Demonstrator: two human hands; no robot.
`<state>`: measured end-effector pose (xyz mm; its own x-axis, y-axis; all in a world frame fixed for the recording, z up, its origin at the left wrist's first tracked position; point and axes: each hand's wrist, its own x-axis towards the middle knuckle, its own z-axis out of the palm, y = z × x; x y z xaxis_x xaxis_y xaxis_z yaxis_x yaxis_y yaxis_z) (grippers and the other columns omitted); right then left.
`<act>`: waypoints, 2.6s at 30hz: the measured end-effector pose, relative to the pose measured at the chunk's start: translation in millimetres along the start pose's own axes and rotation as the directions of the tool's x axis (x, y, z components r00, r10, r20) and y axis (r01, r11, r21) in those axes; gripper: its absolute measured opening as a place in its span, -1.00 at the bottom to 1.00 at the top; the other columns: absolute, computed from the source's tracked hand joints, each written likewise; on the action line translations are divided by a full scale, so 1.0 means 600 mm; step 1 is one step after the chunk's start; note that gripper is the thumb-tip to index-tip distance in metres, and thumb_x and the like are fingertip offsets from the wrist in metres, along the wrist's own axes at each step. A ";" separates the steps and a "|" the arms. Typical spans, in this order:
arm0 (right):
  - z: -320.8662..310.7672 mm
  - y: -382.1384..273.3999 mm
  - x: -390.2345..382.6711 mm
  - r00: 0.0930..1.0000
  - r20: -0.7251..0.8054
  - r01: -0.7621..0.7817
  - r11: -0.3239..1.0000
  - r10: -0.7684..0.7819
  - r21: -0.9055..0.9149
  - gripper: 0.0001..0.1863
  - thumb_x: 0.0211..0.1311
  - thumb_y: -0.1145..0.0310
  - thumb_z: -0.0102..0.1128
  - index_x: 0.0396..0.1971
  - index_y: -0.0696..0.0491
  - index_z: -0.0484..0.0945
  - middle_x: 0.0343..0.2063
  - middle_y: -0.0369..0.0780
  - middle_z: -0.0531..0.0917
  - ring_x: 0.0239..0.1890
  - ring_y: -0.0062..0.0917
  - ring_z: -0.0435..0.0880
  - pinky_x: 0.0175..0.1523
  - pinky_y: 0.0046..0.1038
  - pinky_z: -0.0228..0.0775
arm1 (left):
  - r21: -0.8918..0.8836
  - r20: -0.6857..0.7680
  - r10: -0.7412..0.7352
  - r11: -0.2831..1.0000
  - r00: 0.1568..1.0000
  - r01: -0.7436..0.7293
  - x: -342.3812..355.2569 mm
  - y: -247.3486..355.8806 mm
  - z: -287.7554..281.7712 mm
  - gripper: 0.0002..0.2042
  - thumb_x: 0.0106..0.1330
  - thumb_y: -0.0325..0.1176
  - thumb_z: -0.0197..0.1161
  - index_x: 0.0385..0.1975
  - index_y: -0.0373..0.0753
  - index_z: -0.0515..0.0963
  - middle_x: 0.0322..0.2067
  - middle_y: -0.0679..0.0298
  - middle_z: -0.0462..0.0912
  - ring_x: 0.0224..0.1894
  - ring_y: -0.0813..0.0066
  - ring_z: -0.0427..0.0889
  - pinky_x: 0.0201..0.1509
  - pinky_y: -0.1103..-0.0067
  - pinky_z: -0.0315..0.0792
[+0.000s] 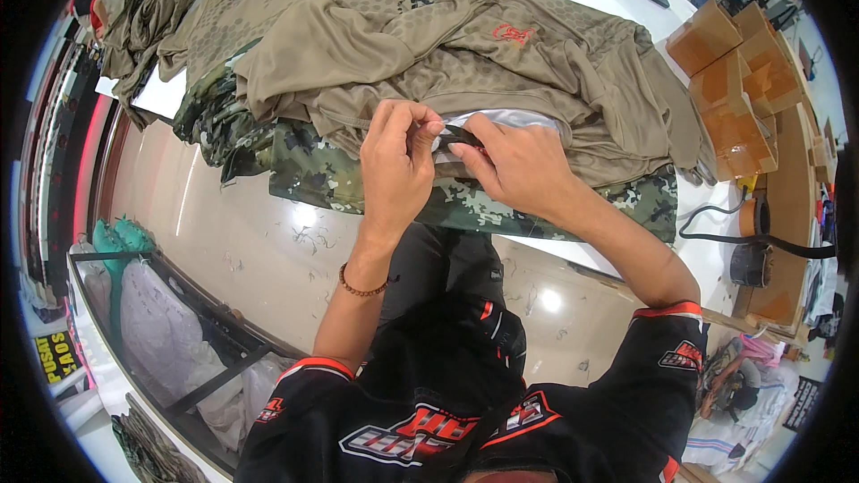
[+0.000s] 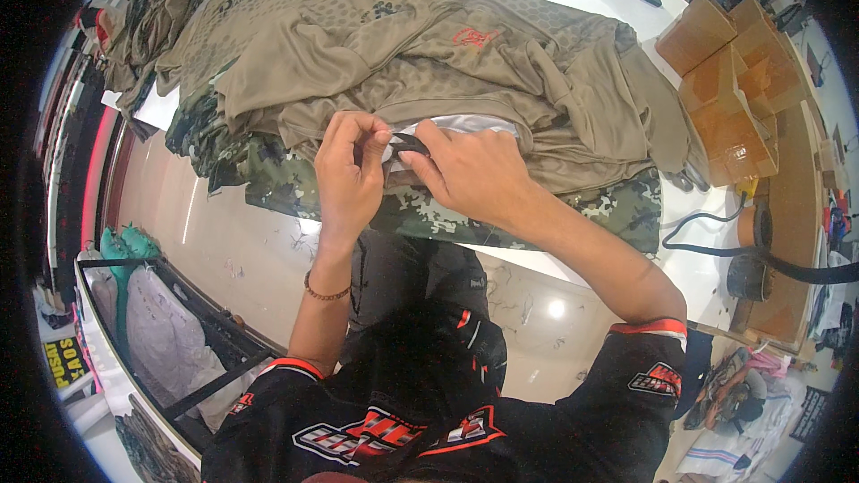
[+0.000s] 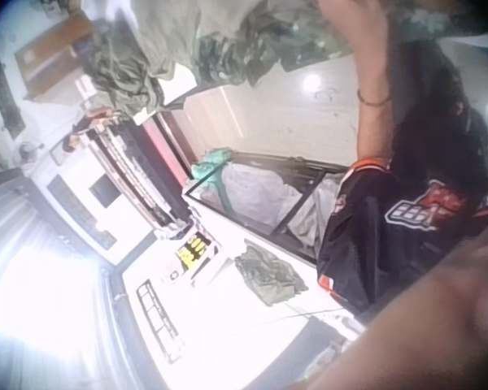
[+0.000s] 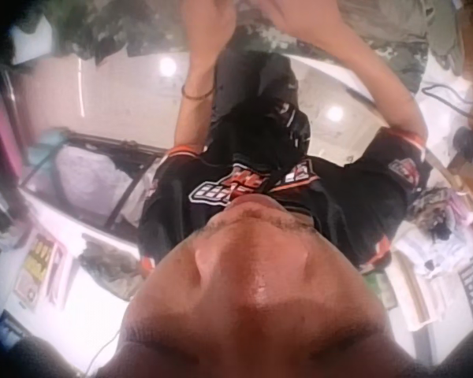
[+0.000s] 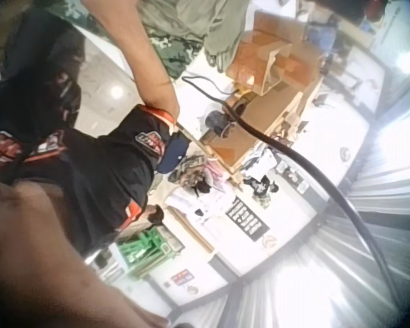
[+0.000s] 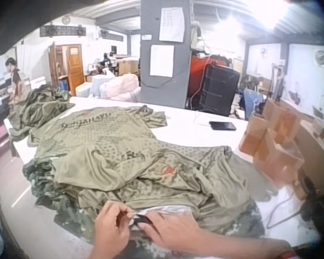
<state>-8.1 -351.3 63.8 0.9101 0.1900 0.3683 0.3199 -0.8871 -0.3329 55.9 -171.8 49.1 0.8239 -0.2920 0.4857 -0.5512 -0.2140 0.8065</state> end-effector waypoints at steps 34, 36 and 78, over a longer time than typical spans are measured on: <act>-0.002 0.009 -0.011 0.951 -0.193 0.239 0.971 -0.241 -0.034 -0.71 -0.17 0.42 0.38 -0.32 -0.08 0.67 -0.61 -0.34 0.61 -0.58 -0.41 0.66 -0.45 -0.34 0.47 | 0.177 0.073 -0.261 0.953 0.962 0.245 0.081 -0.005 -0.041 -0.86 0.30 -0.42 0.43 -0.25 -0.36 0.73 -0.39 0.18 0.77 -0.42 0.41 0.71 -0.26 0.49 0.57; -0.009 0.005 -0.011 0.947 -0.168 0.262 0.962 -0.272 -0.078 -0.73 -0.19 0.40 0.38 -0.36 -0.09 0.65 -0.60 -0.36 0.59 -0.57 -0.44 0.66 -0.45 -0.35 0.46 | -0.118 0.100 -0.407 0.901 0.908 0.417 0.086 -0.015 -0.042 -0.89 0.40 -0.42 0.37 -0.22 -0.34 0.69 -0.38 0.24 0.77 -0.42 0.46 0.71 -0.26 0.49 0.57; -0.104 0.157 0.014 0.739 0.140 -0.337 0.182 0.659 0.924 -0.88 0.36 0.29 0.44 -0.26 -0.02 0.69 -0.52 -0.54 0.57 -0.62 -0.90 0.33 -0.56 -0.70 0.02 | -0.373 0.183 -0.321 0.852 0.929 0.368 0.155 -0.048 0.003 -0.69 0.27 -0.51 0.47 -0.01 -0.43 0.68 -0.25 0.29 0.74 -0.28 0.70 0.61 -0.16 0.72 0.45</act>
<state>12.9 -459.5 89.8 0.9204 -0.3850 -0.0680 -0.0047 0.1632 -0.9866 148.1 -194.2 70.5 0.9184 -0.3736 0.1306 -0.1173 0.0583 0.9914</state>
